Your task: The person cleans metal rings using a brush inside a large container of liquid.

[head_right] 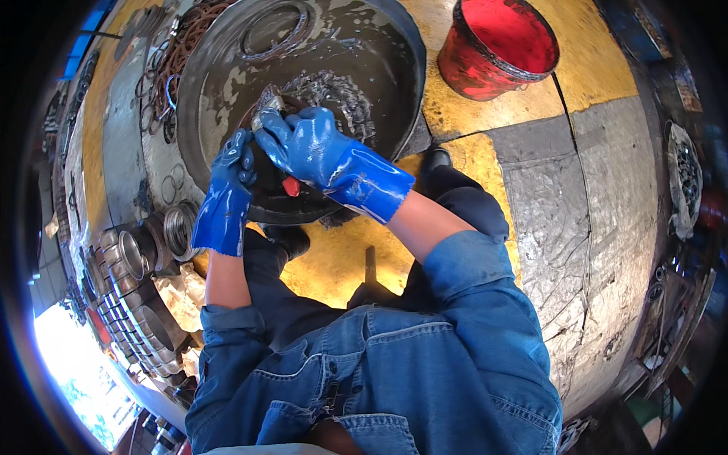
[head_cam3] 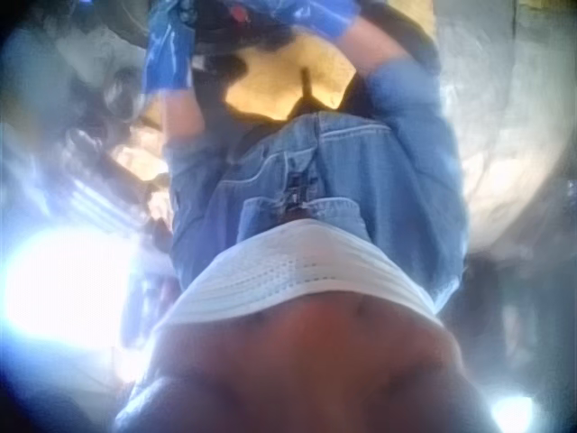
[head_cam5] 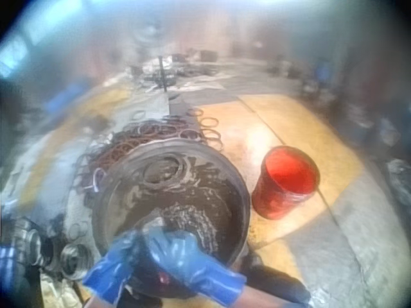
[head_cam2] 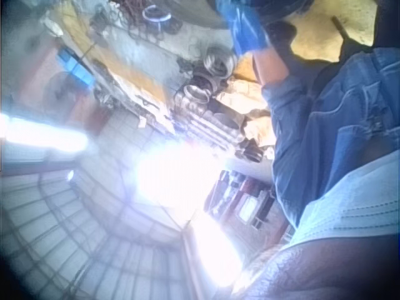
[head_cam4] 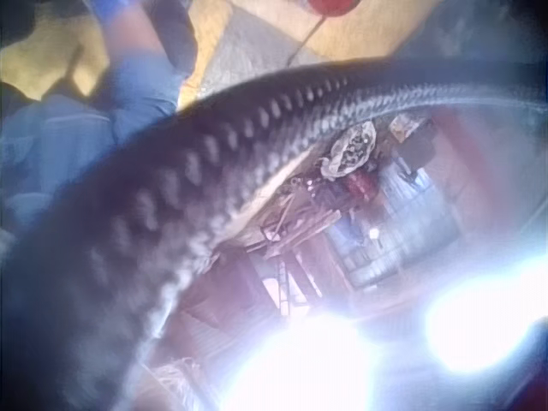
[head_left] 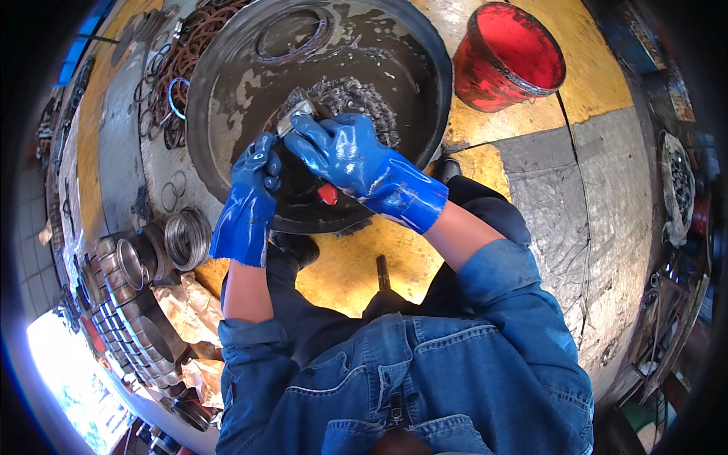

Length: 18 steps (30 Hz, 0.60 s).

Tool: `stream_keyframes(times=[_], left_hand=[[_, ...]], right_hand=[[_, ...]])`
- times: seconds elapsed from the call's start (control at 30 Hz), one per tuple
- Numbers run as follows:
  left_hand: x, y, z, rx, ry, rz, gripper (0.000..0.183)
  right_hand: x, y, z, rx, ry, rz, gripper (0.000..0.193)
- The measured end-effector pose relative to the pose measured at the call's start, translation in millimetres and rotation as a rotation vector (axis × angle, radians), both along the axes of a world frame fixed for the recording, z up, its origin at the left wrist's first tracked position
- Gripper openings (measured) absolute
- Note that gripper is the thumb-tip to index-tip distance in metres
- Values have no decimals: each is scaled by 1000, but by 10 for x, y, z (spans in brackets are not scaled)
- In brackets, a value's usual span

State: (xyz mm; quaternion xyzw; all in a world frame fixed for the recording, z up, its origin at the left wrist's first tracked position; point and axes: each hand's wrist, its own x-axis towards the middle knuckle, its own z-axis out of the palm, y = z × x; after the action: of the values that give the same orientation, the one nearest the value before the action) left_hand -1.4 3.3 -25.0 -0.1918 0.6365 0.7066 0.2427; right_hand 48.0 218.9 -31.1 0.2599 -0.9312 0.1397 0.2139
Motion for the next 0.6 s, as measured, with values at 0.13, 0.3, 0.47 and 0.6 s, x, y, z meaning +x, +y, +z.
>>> stream_keyframes(times=[0.13,0.3,0.47,0.6], left_hand=[[0,-17,95,127,39,-136,42],[-18,-101,73,268,195,-136,41],[-9,-85,26,269,297,-112,41],[-76,-145,-63,356,276,22,42]], right_hand=[[-68,24,-85,-70,-126,-258,44],[-204,132,-191,-735,-675,-557,19],[-108,136,-310,-1100,-1281,-371,35],[175,3,-207,-1685,-1357,-150,31]])
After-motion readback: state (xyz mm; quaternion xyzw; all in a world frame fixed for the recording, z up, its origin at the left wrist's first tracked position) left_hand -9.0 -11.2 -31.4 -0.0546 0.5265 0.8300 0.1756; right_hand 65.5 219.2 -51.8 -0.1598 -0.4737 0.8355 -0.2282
